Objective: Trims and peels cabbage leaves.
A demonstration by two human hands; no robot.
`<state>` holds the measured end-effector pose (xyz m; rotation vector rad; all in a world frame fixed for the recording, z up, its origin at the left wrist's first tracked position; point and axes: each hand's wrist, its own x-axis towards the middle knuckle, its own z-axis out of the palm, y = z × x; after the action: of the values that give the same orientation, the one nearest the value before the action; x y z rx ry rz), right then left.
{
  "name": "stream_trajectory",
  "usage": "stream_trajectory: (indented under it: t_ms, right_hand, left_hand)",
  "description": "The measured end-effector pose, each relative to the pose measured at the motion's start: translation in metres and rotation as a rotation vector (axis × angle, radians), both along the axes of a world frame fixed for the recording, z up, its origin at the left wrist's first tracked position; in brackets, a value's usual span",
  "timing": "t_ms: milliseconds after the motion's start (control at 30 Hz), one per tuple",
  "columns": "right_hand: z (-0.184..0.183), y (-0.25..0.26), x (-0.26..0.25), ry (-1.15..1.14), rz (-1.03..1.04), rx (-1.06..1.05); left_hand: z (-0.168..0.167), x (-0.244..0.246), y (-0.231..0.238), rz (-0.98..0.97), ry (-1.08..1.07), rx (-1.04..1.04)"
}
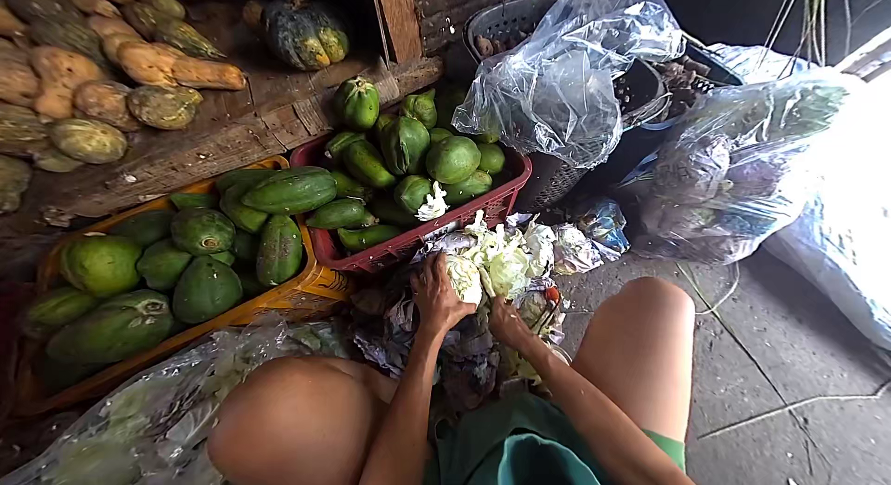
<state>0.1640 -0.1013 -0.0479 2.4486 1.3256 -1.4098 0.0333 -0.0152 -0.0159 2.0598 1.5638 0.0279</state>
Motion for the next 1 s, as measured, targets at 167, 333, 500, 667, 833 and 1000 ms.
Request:
stream_trajectory:
  t_ms: [167, 333, 500, 667, 833, 1000]
  right_hand:
    - [0.048, -0.016, -0.019, -0.079, -0.015, 0.103]
    - [0.057, 0.000, -0.024, -0.078, 0.105, 0.066]
    - [0.047, 0.006, -0.016, -0.080, 0.071, 0.168]
    - [0.058, 0.008, -0.019, -0.044, 0.032, 0.161]
    - [0.060, 0.008, -0.025, -0.032, -0.012, 0.110]
    - [0.069, 0.027, -0.026, -0.076, 0.043, 0.021]
  left_hand:
    - [-0.003, 0.003, -0.002, 0.005, -0.023, 0.022]
    - [-0.020, -0.008, -0.005, -0.019, -0.157, 0.192]
    - [-0.018, -0.001, -0.007, -0.064, -0.200, 0.260]
    - [-0.013, -0.002, -0.009, -0.079, -0.183, 0.235]
    - [-0.010, -0.002, -0.007, -0.060, -0.162, 0.220]
    - [-0.008, -0.003, -0.008, -0.041, -0.120, 0.188]
